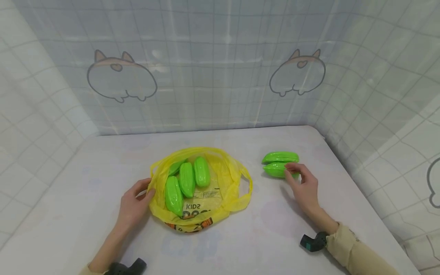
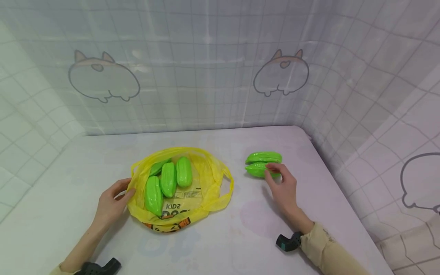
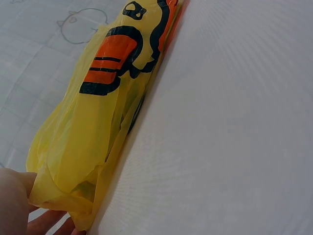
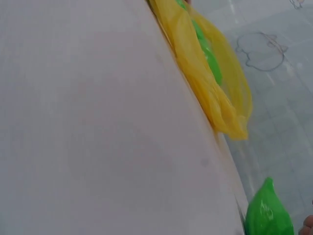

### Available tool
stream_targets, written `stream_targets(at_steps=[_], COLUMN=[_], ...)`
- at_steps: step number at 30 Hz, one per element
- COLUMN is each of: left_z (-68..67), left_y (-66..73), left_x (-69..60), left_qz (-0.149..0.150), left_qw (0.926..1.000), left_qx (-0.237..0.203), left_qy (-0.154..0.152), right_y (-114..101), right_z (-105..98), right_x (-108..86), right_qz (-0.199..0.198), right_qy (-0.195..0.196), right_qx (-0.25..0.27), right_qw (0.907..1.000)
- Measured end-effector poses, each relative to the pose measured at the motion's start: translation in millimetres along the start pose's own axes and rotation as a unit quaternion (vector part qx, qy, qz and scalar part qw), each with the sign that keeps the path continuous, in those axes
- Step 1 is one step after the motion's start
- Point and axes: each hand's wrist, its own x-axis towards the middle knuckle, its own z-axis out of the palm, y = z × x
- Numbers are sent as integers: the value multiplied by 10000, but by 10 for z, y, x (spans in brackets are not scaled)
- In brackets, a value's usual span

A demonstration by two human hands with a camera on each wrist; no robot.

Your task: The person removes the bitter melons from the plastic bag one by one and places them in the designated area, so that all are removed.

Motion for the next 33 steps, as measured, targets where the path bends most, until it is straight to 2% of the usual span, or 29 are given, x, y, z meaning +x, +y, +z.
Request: stream_targets(at_steps=[9, 18, 25, 30, 33], left_z=[12, -2, 3, -6, -12], left_y=[-6, 6, 15, 31, 37], left_x=[-3, -8, -8, -13, -17], left_qz=[-1, -47, -23, -20, -8], left_qw=[10000, 10000, 10000, 10000, 10000], left_qx=[-93, -74, -82, -47, -29], left_qy=[9, -12, 30, 19, 5], right_y=[-92, -228, -314, -371, -302], right_z=[258, 480, 659, 769, 855], right_x=[-70, -116, -155, -175, -210], right_qz=[-65, 207, 187, 373, 414], right_qy=[-524, -1006, -1217, -1403, -1454], right_qx=[195, 151, 226, 245, 164], right_qw=[9984, 9946, 9921, 9891, 9884])
